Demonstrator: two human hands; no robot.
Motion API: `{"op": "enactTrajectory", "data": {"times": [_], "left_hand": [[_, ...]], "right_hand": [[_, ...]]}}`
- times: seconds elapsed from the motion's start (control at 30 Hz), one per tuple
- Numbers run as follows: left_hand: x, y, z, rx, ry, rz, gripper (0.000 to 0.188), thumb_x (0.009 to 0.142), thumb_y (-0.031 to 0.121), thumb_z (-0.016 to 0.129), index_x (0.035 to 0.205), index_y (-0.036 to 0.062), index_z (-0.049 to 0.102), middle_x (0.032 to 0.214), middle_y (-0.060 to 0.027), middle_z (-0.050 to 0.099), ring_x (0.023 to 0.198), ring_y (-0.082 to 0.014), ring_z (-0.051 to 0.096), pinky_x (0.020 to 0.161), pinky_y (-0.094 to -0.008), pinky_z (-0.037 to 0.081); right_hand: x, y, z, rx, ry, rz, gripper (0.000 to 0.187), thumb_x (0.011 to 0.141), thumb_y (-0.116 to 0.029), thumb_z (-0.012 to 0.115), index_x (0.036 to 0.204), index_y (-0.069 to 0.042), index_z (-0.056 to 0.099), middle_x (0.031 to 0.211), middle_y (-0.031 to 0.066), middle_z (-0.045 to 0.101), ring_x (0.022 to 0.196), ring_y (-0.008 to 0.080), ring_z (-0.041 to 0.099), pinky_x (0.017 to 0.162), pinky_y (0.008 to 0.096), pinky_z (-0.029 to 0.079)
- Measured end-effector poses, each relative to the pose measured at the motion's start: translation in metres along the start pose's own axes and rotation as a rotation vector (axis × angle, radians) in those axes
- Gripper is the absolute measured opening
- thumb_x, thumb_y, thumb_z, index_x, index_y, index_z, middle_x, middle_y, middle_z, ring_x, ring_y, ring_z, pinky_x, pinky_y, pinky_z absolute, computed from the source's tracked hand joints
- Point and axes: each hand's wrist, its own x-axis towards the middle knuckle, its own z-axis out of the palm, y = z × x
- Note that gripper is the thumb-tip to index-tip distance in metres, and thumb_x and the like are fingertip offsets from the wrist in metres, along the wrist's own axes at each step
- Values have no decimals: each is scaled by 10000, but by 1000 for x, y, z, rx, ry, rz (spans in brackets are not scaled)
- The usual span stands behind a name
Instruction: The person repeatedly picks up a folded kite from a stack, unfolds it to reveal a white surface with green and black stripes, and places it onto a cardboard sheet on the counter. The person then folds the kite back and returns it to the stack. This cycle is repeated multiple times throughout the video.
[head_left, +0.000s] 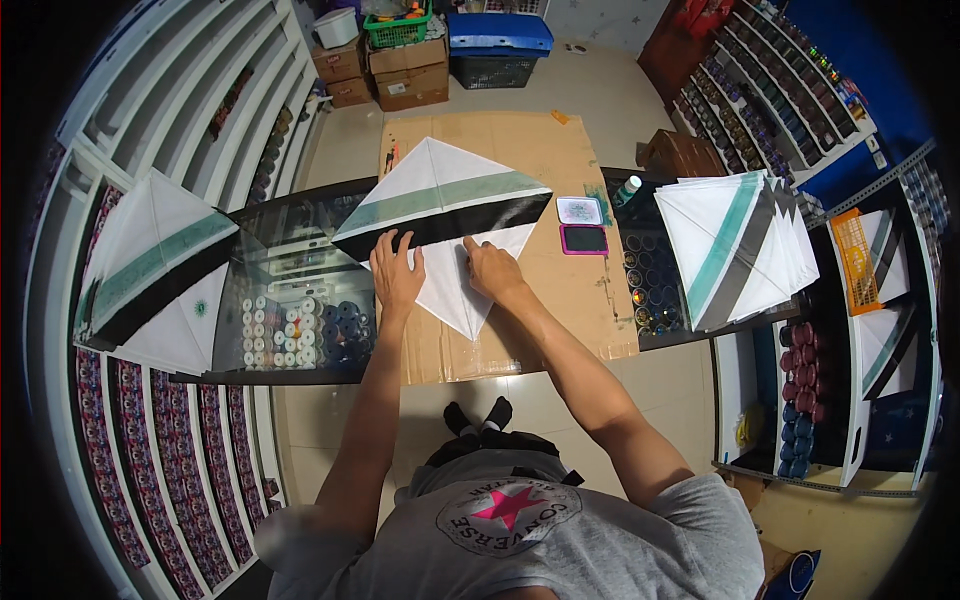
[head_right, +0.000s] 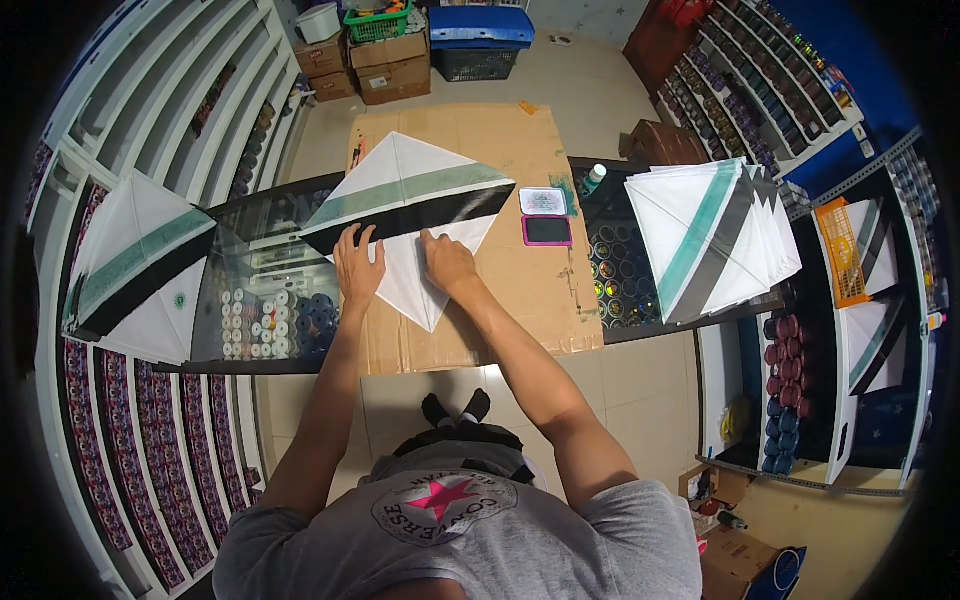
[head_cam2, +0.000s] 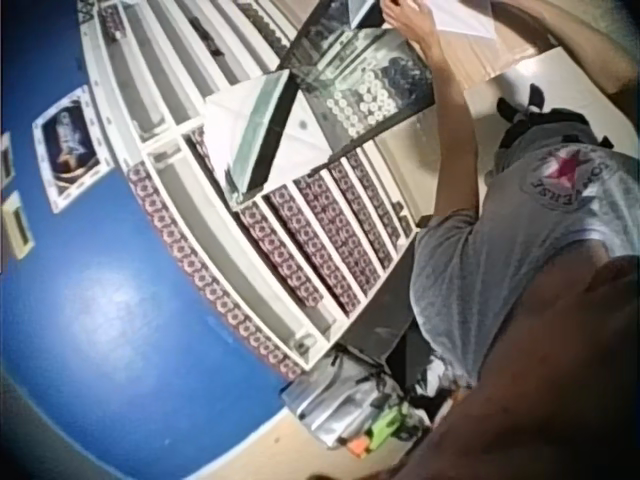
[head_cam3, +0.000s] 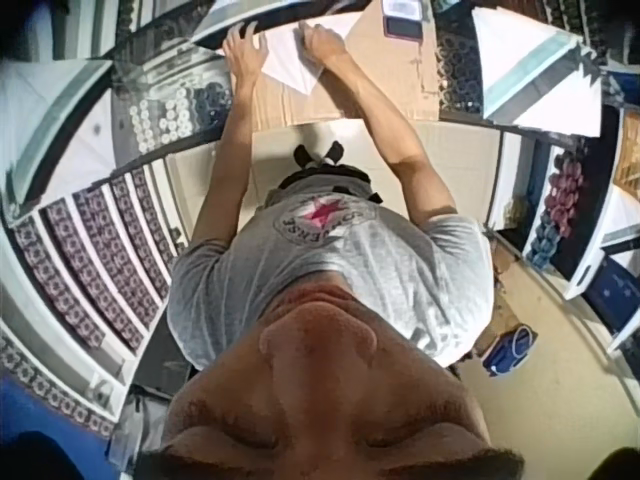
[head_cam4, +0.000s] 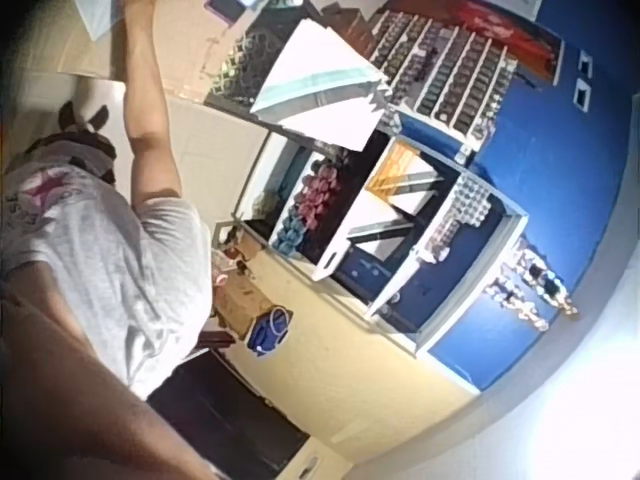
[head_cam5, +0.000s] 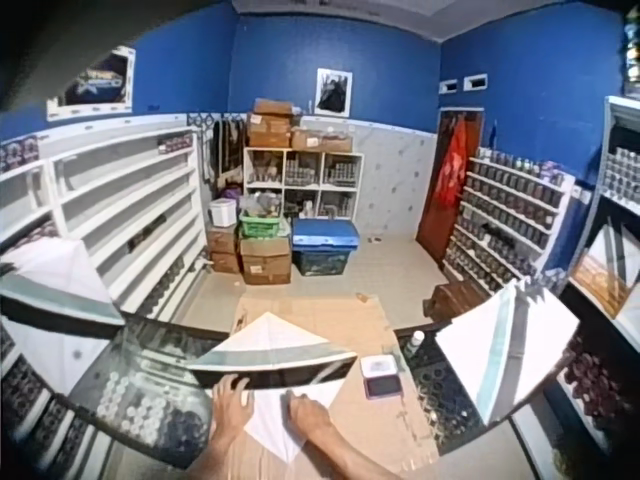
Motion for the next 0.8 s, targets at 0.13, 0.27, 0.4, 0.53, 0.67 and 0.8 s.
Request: {"op": "enactTrajectory", "data": {"times": [0.13,0.27,0.4,0.53,0.67,0.8], "left_hand": [[0,1,2,-5,12,20,332,852,204,653,1157,74,634,1236,-153,544,1210,-329,476,1016,-451,357],[-2,-1,2,9,-1,7,328,858,210,645,1158,77,635,1243,-154,541,1218,-327,469,1022,-452,354],[-4,1,2,15,-49,-18,344,877,231,632,1195,102,622,1265,-145,533,1237,-312,459,1050,-449,332],[-5,-2,2,3,-50,-28,342,879,231,628,1196,102,622,1259,-144,535,1239,-308,457,1050,-448,332],[-3,1,1,9,-18,-2,331,864,215,638,1168,85,635,1235,-147,542,1215,-313,468,1021,-443,350],[-3,2,-1,8,-9,6,327,857,209,643,1156,77,640,1226,-148,544,1208,-316,472,1008,-441,357]], "right_hand": [[-1,5,-13,65,-15,-4,345,814,-76,616,1148,-30,543,922,246,666,871,416,666,742,494,546],[-9,12,-38,262,188,-82,179,814,-69,606,962,2,536,827,262,650,832,445,643,716,514,518],[-17,30,-74,326,324,-114,140,791,-54,623,882,24,550,851,253,662,827,423,650,725,488,521],[-24,59,-96,239,315,-24,156,799,-89,626,904,19,584,845,252,669,816,424,654,731,479,522],[-25,106,-100,116,313,105,191,805,-139,628,906,20,597,840,264,668,820,432,655,742,483,526],[-27,142,-95,-8,294,214,232,809,-169,627,949,16,617,852,278,665,831,442,656,756,500,536]]}}
